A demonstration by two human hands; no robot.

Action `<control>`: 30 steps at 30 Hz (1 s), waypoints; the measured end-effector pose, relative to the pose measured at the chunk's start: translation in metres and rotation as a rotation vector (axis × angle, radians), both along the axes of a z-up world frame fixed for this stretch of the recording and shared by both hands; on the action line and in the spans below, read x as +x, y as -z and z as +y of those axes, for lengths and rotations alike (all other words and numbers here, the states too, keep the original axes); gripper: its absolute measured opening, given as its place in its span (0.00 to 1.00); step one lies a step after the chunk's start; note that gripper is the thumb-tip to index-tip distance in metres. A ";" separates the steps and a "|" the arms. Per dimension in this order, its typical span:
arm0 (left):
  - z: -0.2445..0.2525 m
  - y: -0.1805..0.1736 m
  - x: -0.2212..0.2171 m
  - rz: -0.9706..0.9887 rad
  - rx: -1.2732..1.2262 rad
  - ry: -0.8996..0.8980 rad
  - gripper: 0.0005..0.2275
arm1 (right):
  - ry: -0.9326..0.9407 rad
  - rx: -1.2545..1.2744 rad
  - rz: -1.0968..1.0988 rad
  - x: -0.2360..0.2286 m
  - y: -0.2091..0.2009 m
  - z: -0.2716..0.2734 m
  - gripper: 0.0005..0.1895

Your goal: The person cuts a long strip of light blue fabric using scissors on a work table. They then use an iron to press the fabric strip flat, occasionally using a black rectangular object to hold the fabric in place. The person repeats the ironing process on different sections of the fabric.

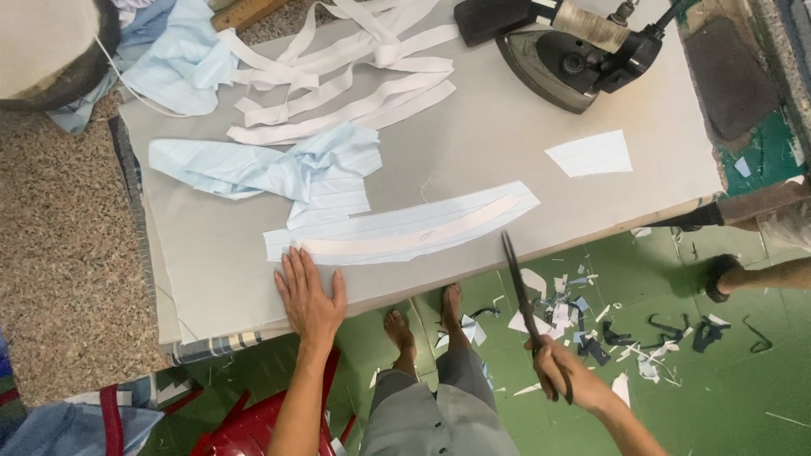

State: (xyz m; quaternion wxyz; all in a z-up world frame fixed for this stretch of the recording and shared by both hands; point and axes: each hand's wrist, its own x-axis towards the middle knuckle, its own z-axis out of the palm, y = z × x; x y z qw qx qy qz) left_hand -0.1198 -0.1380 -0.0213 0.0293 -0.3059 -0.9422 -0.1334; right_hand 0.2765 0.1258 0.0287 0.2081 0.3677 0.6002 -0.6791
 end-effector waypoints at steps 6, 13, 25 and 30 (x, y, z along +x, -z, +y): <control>-0.011 -0.002 -0.002 -0.062 0.046 0.075 0.32 | 0.021 -0.057 0.000 -0.058 -0.043 -0.049 0.36; -0.034 -0.004 -0.022 -0.007 -0.013 0.151 0.34 | 0.097 -0.095 0.001 -0.063 -0.035 -0.062 0.33; -0.035 -0.002 -0.024 0.040 0.022 0.146 0.34 | 0.163 -0.058 0.011 -0.065 -0.024 -0.087 0.35; -0.035 -0.003 -0.025 0.094 0.052 0.150 0.31 | -0.017 -0.053 0.020 -0.090 -0.038 -0.135 0.39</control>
